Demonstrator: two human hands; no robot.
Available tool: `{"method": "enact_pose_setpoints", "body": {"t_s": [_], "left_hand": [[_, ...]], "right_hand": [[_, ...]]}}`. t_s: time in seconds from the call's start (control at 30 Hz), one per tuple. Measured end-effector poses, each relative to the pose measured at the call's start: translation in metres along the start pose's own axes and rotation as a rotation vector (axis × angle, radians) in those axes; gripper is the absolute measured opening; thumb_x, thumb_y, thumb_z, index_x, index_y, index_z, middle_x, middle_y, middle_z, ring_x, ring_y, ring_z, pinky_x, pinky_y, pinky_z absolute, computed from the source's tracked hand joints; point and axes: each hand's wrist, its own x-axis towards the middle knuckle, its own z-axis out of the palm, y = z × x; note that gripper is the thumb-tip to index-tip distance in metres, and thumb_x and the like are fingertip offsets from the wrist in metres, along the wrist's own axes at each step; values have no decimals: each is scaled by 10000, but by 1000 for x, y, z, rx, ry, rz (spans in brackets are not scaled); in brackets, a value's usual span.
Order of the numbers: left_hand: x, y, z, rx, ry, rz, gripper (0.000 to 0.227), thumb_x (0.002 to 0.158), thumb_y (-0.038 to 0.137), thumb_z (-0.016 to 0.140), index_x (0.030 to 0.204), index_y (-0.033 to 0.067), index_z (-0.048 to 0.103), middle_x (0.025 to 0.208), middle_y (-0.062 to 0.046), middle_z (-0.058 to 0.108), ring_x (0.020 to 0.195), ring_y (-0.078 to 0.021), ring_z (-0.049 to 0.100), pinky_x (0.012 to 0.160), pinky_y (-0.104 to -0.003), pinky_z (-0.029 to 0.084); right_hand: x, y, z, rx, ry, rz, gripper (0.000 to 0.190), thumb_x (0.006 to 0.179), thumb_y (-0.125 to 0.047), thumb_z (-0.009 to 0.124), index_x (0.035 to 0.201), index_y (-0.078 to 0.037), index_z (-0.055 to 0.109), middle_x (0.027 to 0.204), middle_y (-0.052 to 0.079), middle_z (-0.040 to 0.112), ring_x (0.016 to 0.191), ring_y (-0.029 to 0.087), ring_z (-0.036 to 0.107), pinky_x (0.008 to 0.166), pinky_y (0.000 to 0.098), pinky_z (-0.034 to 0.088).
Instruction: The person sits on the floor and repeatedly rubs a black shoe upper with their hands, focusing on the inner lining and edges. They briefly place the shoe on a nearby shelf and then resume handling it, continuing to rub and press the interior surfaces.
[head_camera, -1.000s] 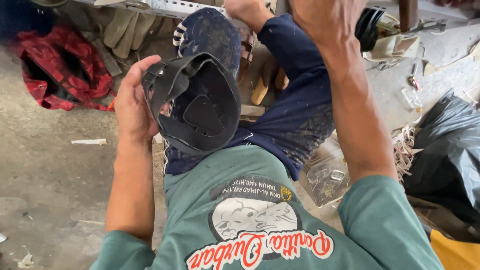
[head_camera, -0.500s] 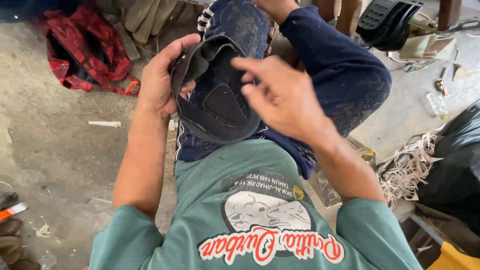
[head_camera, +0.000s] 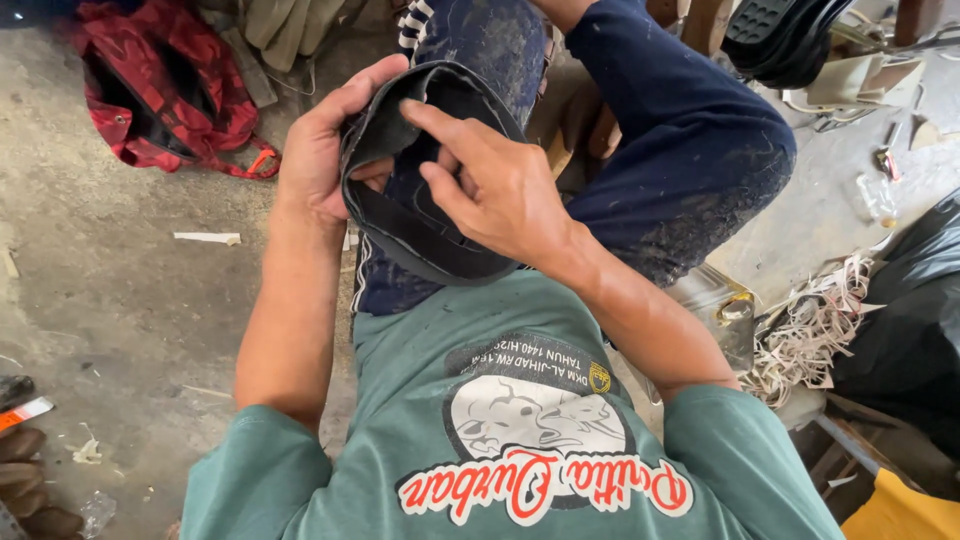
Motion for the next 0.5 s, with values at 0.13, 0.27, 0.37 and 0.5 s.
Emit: {"method": "enact_pose_setpoints", "body": {"t_s": [0.13,0.27,0.37,0.5], "left_hand": [[1,1,0,-44,-24,57,451,952,97,611,1384,-33,620,1154,-194,743,997,-276,737,963,-350,594],[0,-1,-9,-19,10,43,456,971,130,603,1403,-15,616,1189,-196,735,1006,-272,736,898,-351,615],[2,-1,-4,2,-33,7,446,1018,169,555,1428,-7,575,1079,-303,716,460,-135,552,315,-178,336],[2,-1,0,-69,13,6,456,990,110,585,1426,-23,589,1132,-168,745,817,-240,746,439,-249,553]], "right_hand": [[-8,11,28,-135,-177,-31,575,1077,-269,594,1604,-242,367,939,23,680,821,265,699,639,442,517],[-14,2,8,-101,-69,-147,332,1090,-195,599,1420,-160,601,846,20,581,742,220,639,614,395,487],[-8,7,7,-207,41,-95,393,1086,-177,658,1470,-193,571,883,-21,603,689,159,594,625,315,502],[-12,20,24,-617,-68,-173,586,1032,-257,693,1575,-281,474,821,-37,451,632,160,572,531,330,501]]}}
